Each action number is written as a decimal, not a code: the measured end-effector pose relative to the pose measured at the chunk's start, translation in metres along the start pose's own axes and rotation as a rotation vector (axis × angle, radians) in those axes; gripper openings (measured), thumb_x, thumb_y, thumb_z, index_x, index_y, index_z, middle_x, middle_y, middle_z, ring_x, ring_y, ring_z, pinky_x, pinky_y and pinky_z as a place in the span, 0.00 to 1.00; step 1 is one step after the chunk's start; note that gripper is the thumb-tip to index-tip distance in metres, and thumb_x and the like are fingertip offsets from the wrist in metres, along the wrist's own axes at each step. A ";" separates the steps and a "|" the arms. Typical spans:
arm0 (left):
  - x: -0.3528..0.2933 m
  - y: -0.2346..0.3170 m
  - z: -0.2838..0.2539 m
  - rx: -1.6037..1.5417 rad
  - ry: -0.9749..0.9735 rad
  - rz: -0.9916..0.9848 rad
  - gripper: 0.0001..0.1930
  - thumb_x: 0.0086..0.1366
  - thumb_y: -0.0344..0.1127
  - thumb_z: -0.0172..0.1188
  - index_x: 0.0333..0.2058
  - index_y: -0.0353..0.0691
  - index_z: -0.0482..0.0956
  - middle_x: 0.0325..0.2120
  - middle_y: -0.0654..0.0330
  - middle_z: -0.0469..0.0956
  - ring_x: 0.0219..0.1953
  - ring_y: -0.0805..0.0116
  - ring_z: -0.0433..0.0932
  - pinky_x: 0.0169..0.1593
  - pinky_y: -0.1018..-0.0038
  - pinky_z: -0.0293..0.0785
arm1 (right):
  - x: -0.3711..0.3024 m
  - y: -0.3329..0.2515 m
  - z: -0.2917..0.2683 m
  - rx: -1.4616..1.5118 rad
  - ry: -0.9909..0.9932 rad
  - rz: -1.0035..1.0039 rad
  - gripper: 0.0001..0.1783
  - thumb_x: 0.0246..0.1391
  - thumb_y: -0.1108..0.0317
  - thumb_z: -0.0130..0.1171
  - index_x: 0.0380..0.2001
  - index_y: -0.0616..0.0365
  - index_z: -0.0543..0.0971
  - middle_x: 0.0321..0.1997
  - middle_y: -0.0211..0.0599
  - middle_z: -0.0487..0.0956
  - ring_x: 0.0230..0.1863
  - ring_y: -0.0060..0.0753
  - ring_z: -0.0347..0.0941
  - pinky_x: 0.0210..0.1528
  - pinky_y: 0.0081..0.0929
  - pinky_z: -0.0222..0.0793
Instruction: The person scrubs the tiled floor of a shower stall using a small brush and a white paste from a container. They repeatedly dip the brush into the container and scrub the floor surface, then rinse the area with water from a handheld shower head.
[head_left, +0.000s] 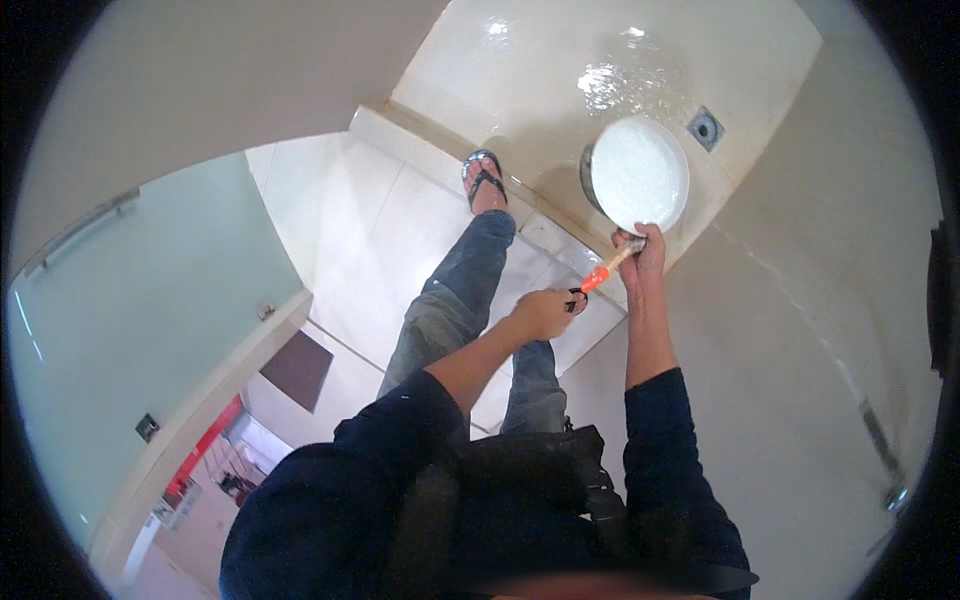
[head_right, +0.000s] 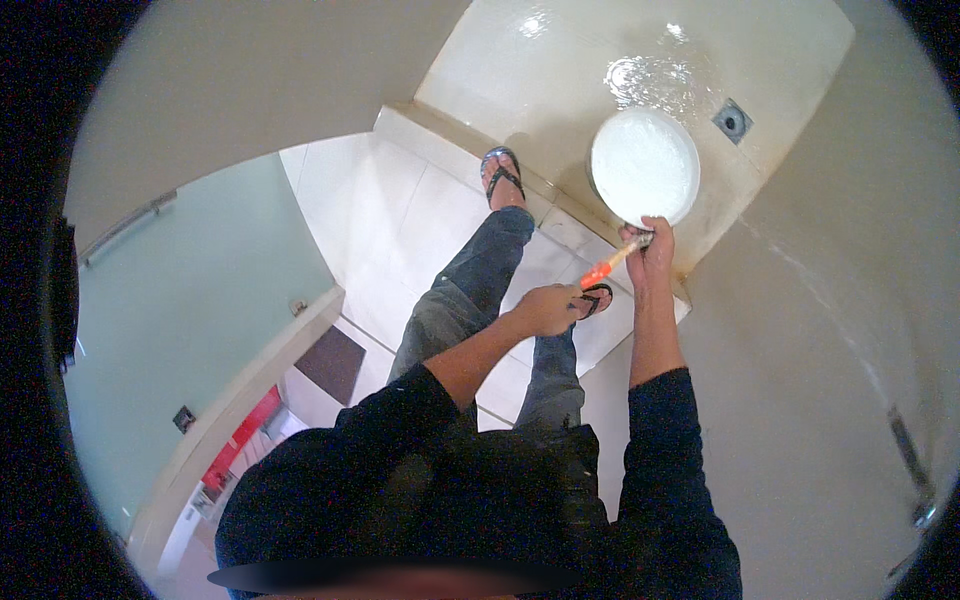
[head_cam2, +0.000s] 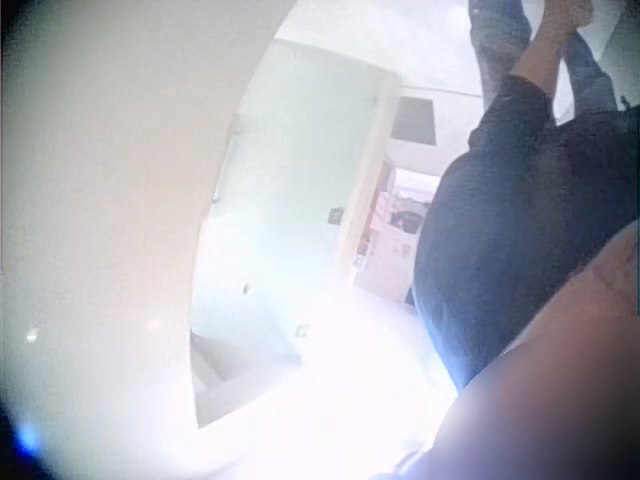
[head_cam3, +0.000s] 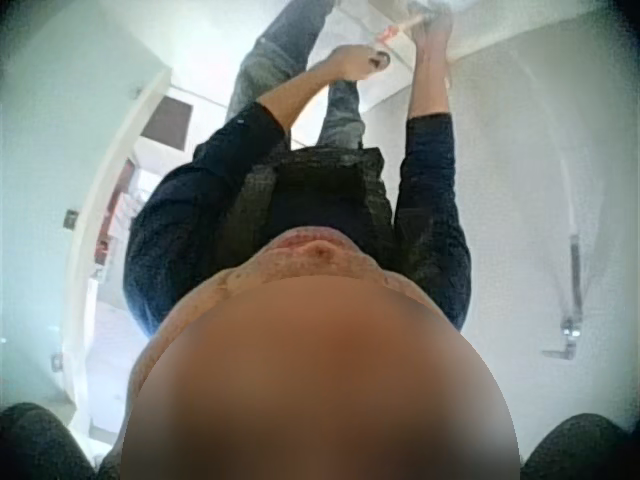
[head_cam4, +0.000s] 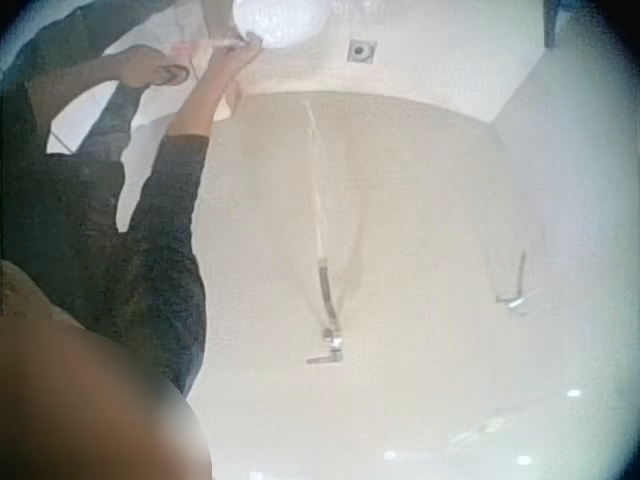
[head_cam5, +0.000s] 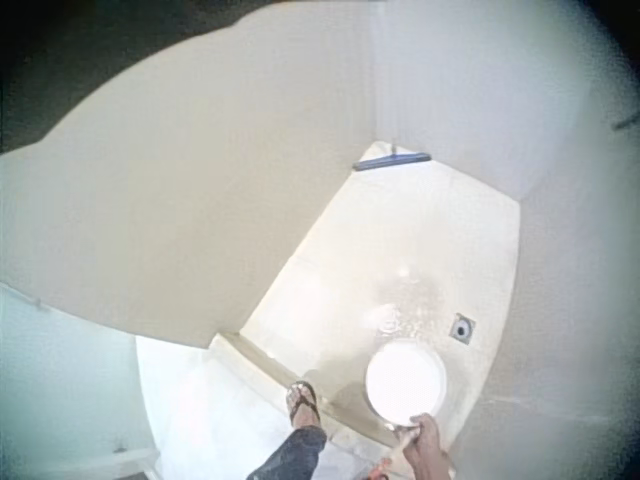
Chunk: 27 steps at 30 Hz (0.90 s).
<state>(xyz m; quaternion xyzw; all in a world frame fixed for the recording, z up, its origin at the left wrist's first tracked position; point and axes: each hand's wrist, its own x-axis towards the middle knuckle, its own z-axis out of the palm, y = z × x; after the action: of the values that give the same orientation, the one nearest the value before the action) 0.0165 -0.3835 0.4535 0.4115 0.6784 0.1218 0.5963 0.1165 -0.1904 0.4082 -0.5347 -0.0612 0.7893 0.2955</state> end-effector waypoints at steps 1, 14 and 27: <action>0.003 0.006 -0.013 0.020 -0.046 -0.006 0.21 0.61 0.41 0.56 0.49 0.36 0.76 0.43 0.46 0.78 0.47 0.46 0.77 0.52 0.55 0.72 | 0.022 0.015 0.020 -0.026 0.016 0.051 0.17 0.43 0.73 0.55 0.40 0.62 0.70 0.29 0.37 0.73 0.23 0.30 0.69 0.26 0.27 0.67; 0.059 -0.009 -0.083 -0.233 0.074 0.104 0.23 0.62 0.37 0.57 0.55 0.36 0.70 0.44 0.43 0.77 0.48 0.45 0.76 0.54 0.56 0.72 | 0.337 0.042 0.386 -1.908 -0.691 -0.653 0.37 0.46 0.72 0.55 0.64 0.48 0.64 0.55 0.50 0.72 0.49 0.49 0.75 0.51 0.41 0.72; 0.076 -0.002 -0.100 -0.264 0.151 0.133 0.21 0.60 0.36 0.59 0.49 0.33 0.71 0.41 0.44 0.77 0.46 0.45 0.76 0.51 0.56 0.73 | 0.310 0.009 0.371 -2.578 -1.123 -1.597 0.25 0.54 0.69 0.53 0.57 0.45 0.68 0.54 0.41 0.70 0.54 0.44 0.72 0.49 0.40 0.75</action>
<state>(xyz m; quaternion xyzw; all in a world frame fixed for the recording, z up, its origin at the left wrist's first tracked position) -0.0714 -0.2990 0.4244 0.3633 0.6708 0.2794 0.5831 -0.2921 0.0480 0.3102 -0.0934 0.9920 0.0453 0.0711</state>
